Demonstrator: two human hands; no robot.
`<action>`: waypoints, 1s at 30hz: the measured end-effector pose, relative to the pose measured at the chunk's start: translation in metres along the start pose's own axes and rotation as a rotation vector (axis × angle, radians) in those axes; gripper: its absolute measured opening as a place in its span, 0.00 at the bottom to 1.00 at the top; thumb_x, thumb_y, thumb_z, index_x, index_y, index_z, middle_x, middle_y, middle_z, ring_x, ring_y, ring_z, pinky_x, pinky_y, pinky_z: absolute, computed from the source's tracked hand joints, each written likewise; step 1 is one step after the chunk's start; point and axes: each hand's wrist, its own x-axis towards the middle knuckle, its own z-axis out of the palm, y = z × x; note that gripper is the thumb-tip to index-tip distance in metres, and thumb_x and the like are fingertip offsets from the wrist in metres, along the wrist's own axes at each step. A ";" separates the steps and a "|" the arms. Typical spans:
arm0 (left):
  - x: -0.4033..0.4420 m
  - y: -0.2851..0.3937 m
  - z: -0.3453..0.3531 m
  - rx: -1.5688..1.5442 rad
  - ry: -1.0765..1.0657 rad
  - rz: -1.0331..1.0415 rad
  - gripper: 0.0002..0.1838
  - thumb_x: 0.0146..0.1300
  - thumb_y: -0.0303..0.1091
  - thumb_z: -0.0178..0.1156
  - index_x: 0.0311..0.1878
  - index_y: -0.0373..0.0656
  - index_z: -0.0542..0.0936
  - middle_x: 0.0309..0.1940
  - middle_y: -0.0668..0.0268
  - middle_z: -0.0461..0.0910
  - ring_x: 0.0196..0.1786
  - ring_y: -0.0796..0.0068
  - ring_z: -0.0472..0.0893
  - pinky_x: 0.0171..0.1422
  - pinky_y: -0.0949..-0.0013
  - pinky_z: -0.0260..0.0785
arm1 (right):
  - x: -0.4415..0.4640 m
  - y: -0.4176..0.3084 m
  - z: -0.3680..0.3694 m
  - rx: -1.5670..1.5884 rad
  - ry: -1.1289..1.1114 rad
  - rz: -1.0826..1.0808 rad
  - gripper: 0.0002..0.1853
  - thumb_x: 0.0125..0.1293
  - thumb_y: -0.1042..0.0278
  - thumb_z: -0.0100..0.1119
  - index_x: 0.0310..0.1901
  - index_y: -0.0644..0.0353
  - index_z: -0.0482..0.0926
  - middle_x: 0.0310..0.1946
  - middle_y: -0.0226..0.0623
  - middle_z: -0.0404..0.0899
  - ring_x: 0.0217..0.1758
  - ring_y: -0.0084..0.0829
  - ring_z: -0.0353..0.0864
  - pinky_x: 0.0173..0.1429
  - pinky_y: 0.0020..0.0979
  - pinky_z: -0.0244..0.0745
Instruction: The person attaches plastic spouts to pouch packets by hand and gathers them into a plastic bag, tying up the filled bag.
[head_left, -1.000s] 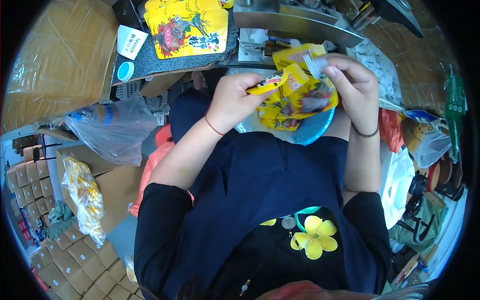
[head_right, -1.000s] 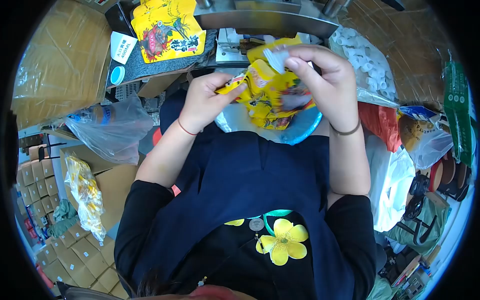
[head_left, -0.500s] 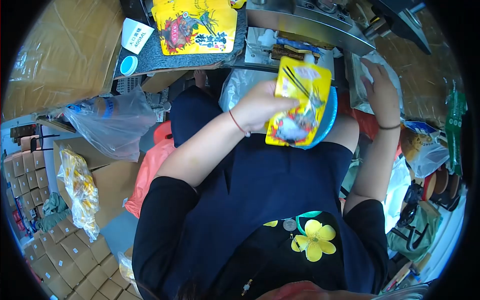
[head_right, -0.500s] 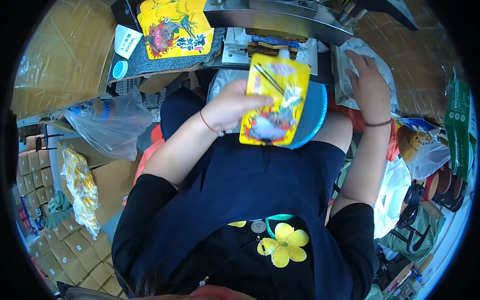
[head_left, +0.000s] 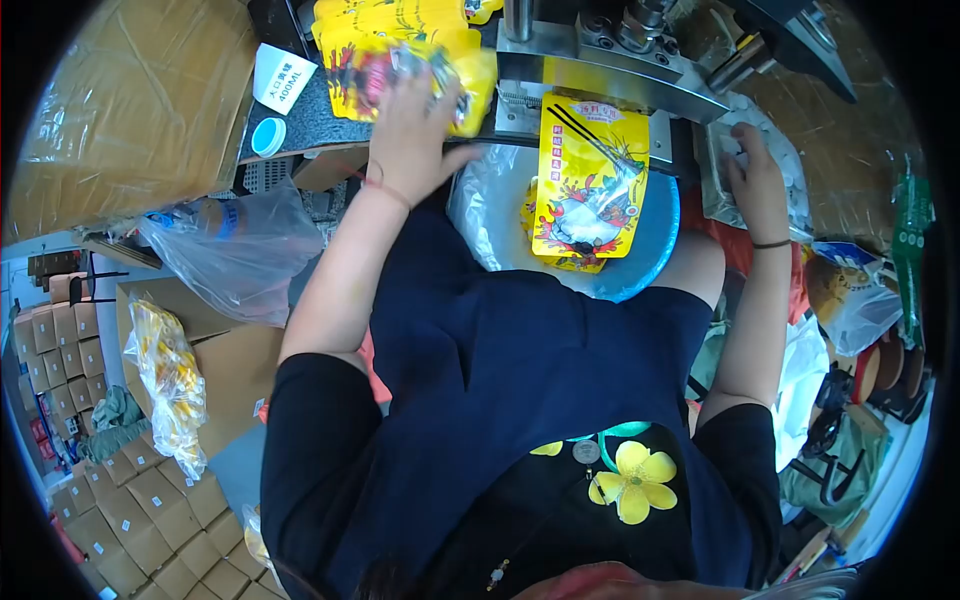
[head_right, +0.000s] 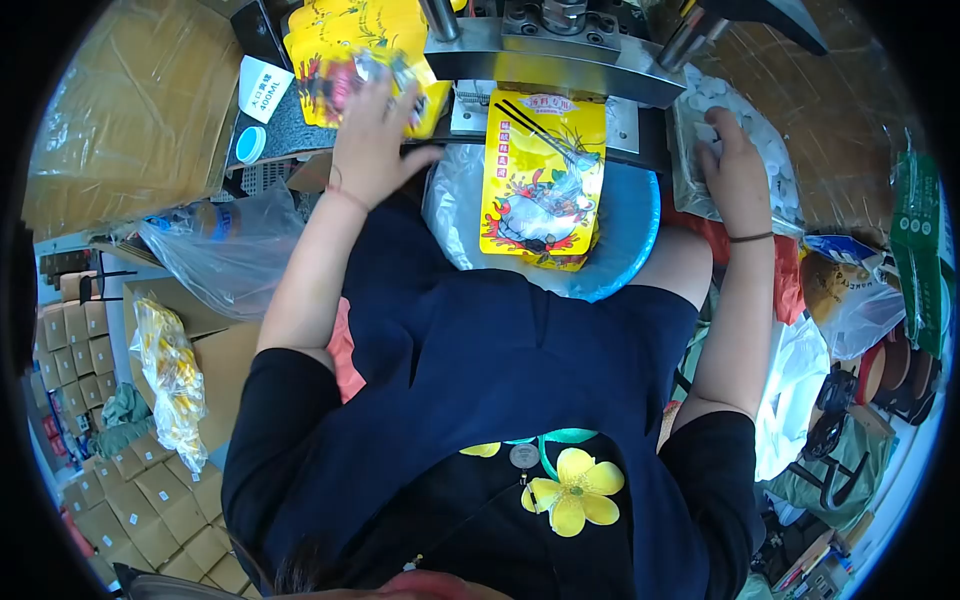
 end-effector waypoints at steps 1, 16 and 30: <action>-0.011 0.008 -0.005 -0.028 -0.028 0.053 0.33 0.62 0.38 0.69 0.71 0.46 0.71 0.67 0.45 0.71 0.70 0.47 0.71 0.71 0.51 0.64 | 0.002 0.002 0.000 0.002 -0.016 -0.003 0.16 0.66 0.73 0.60 0.55 0.58 0.75 0.50 0.51 0.82 0.53 0.55 0.81 0.55 0.46 0.76; -0.011 0.108 -0.017 -1.160 -0.275 -0.341 0.10 0.67 0.30 0.68 0.45 0.31 0.85 0.35 0.63 0.87 0.38 0.82 0.85 0.42 0.76 0.78 | -0.014 -0.133 -0.021 0.584 -0.039 -0.139 0.07 0.68 0.71 0.65 0.44 0.64 0.84 0.40 0.42 0.85 0.40 0.38 0.85 0.46 0.32 0.78; -0.008 0.159 -0.016 -2.033 -0.777 -0.491 0.15 0.73 0.34 0.62 0.57 0.35 0.81 0.50 0.61 0.87 0.52 0.73 0.85 0.60 0.68 0.76 | 0.014 -0.105 -0.056 0.415 -0.391 -0.325 0.11 0.68 0.65 0.66 0.46 0.63 0.84 0.34 0.42 0.84 0.38 0.39 0.84 0.45 0.34 0.77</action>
